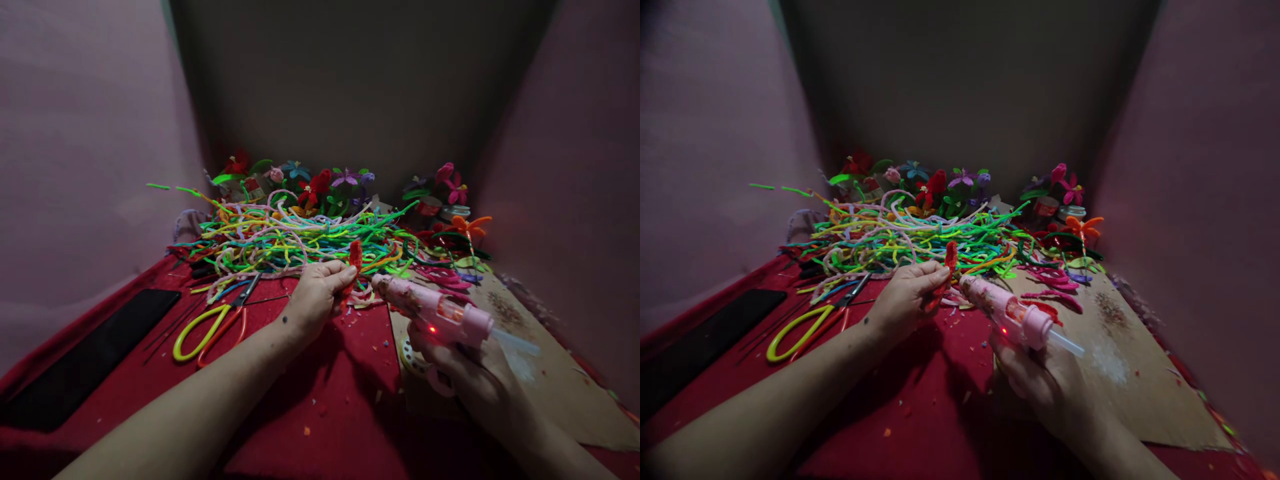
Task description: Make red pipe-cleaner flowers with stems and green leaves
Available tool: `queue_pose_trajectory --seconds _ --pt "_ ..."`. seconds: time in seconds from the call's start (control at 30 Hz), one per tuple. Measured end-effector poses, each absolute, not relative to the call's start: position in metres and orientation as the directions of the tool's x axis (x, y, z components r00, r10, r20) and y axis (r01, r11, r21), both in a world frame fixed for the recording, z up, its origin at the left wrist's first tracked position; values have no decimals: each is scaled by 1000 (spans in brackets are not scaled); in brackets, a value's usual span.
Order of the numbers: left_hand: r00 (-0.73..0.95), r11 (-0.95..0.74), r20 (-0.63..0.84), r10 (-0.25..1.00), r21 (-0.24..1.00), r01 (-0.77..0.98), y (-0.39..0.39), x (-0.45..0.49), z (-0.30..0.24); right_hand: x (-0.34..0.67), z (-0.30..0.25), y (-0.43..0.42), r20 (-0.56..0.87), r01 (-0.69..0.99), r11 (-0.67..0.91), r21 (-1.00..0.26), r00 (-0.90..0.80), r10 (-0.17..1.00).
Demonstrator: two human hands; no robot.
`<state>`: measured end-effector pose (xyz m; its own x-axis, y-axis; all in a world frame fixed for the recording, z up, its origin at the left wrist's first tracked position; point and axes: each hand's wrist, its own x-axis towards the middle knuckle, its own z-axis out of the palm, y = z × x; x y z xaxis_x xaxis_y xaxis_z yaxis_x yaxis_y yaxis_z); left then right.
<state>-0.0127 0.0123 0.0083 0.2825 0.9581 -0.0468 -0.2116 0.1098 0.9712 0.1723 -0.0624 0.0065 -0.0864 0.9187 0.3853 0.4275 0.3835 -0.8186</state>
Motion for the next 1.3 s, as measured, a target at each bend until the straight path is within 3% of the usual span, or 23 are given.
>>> queue_pose_trajectory --seconds 1.0,1.3 --pt "274 96 -47 961 981 -170 11 -11 12 176 3 -64 322 384 341 -858 -114 940" --pt "302 83 -26 953 981 -177 10 -11 12 166 6 -63 330 238 358 -903 -149 932"
